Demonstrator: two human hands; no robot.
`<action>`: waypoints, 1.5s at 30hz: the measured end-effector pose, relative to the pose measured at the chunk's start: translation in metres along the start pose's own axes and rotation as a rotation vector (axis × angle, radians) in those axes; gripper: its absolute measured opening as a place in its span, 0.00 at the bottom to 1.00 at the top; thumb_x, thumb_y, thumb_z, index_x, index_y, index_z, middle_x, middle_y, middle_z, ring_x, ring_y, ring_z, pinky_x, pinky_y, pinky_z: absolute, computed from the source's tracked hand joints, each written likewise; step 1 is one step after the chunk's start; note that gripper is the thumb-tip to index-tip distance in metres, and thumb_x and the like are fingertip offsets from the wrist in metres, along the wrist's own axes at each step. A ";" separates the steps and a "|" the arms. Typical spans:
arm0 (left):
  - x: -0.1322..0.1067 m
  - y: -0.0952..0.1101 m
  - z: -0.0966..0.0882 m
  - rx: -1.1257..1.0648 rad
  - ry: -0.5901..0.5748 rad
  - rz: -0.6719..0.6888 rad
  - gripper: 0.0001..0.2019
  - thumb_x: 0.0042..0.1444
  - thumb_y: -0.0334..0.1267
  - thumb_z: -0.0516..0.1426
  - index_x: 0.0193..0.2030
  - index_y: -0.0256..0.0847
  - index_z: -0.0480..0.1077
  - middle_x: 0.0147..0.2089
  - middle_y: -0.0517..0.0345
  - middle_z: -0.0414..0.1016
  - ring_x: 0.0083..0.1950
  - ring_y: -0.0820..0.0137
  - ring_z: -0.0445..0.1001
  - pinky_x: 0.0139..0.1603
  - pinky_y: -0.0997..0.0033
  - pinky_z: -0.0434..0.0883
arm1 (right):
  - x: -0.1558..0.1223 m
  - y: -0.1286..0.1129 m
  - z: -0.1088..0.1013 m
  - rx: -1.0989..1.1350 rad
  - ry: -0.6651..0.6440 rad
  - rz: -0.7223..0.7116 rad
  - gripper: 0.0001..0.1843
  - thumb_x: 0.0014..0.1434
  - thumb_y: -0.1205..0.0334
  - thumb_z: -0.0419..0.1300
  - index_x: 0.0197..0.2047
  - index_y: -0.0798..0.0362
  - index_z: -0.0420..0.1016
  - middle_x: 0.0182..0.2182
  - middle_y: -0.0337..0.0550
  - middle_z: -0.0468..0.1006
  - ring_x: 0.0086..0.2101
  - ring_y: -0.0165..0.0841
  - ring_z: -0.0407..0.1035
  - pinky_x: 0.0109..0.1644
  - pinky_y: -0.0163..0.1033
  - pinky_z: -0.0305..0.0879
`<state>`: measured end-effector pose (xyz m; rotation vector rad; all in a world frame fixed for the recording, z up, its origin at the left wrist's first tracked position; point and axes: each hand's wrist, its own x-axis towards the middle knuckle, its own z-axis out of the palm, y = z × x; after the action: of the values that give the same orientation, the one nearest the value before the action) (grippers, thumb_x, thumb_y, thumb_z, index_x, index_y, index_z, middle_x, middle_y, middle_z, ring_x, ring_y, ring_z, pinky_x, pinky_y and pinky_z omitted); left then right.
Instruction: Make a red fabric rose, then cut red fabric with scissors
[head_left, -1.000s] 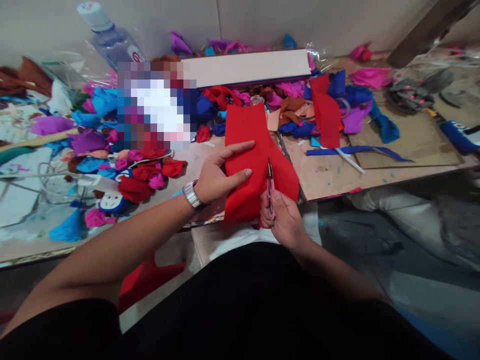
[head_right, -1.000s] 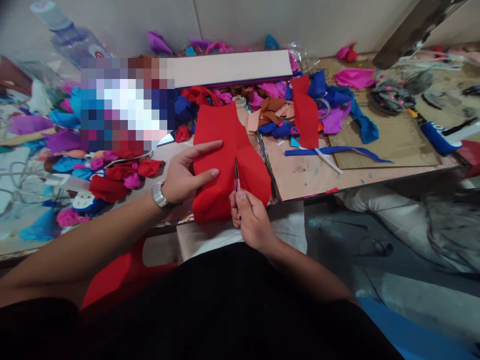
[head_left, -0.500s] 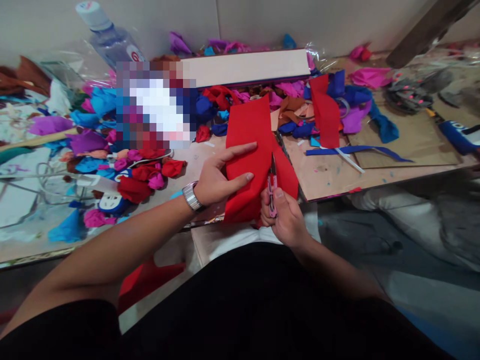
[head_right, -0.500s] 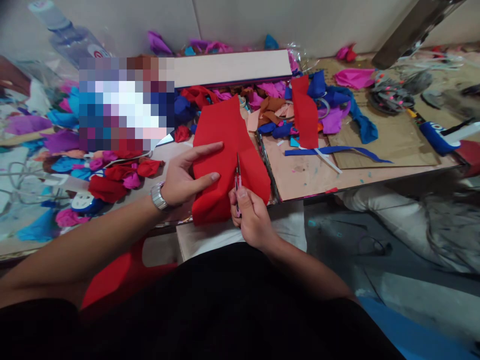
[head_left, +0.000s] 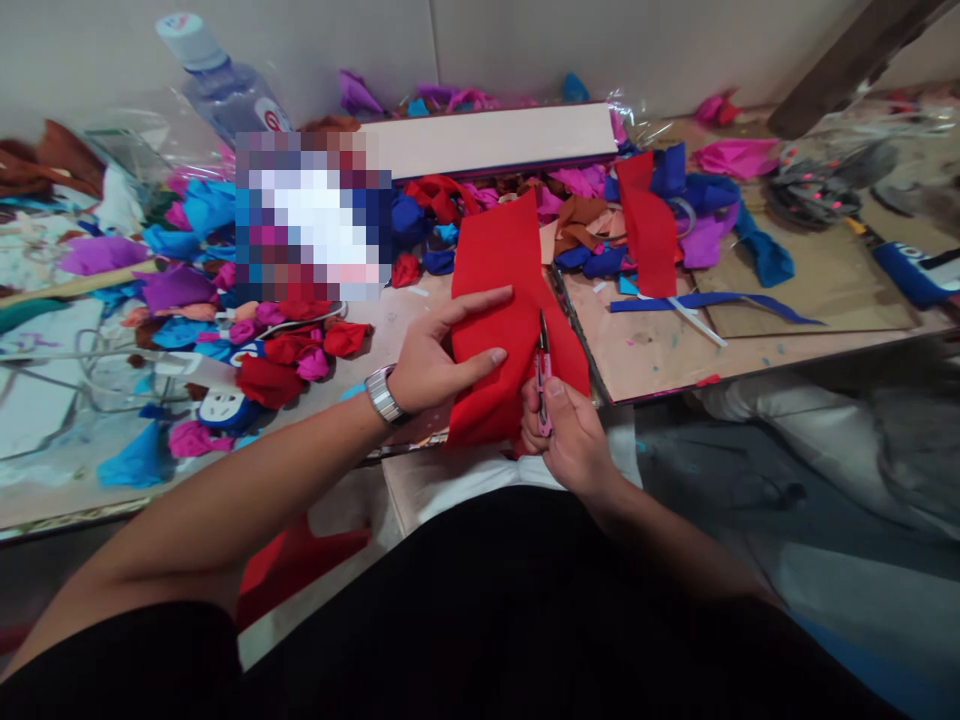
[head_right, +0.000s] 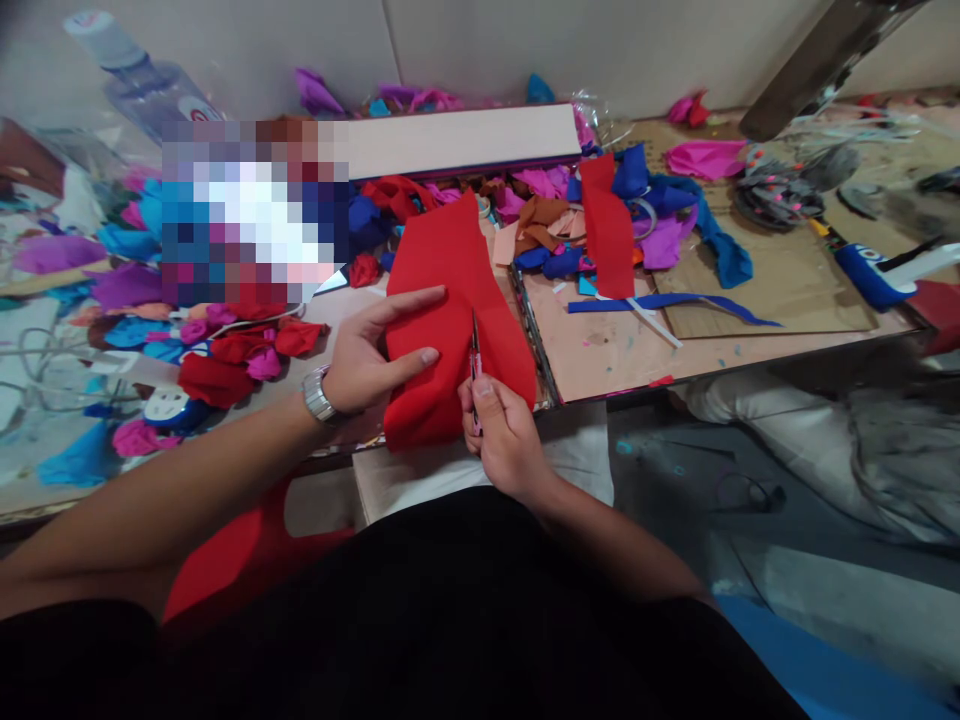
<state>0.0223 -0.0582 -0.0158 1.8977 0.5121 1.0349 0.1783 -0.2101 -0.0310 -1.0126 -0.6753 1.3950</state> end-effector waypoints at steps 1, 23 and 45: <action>0.000 0.000 0.000 -0.007 0.000 0.009 0.33 0.57 0.54 0.73 0.67 0.45 0.77 0.68 0.44 0.80 0.69 0.52 0.80 0.74 0.49 0.76 | 0.000 0.000 0.000 0.000 0.000 -0.001 0.27 0.70 0.33 0.61 0.35 0.49 0.66 0.20 0.26 0.58 0.18 0.23 0.46 0.22 0.32 0.47; 0.007 -0.012 -0.001 -0.030 0.080 -0.118 0.24 0.56 0.52 0.72 0.57 0.44 0.83 0.59 0.47 0.86 0.61 0.55 0.84 0.69 0.50 0.78 | -0.013 0.010 -0.007 -0.121 -0.073 -0.020 0.27 0.74 0.34 0.56 0.37 0.49 0.68 0.21 0.28 0.59 0.20 0.24 0.50 0.24 0.34 0.48; 0.004 -0.015 -0.002 0.004 0.102 -0.025 0.28 0.58 0.51 0.72 0.64 0.44 0.80 0.65 0.46 0.82 0.66 0.54 0.82 0.73 0.50 0.77 | -0.008 0.008 -0.004 0.062 -0.083 0.049 0.29 0.69 0.31 0.61 0.35 0.50 0.68 0.19 0.27 0.59 0.18 0.22 0.45 0.23 0.34 0.44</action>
<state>0.0241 -0.0464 -0.0264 1.8445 0.5950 1.1197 0.1773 -0.2195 -0.0385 -0.9315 -0.6681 1.4986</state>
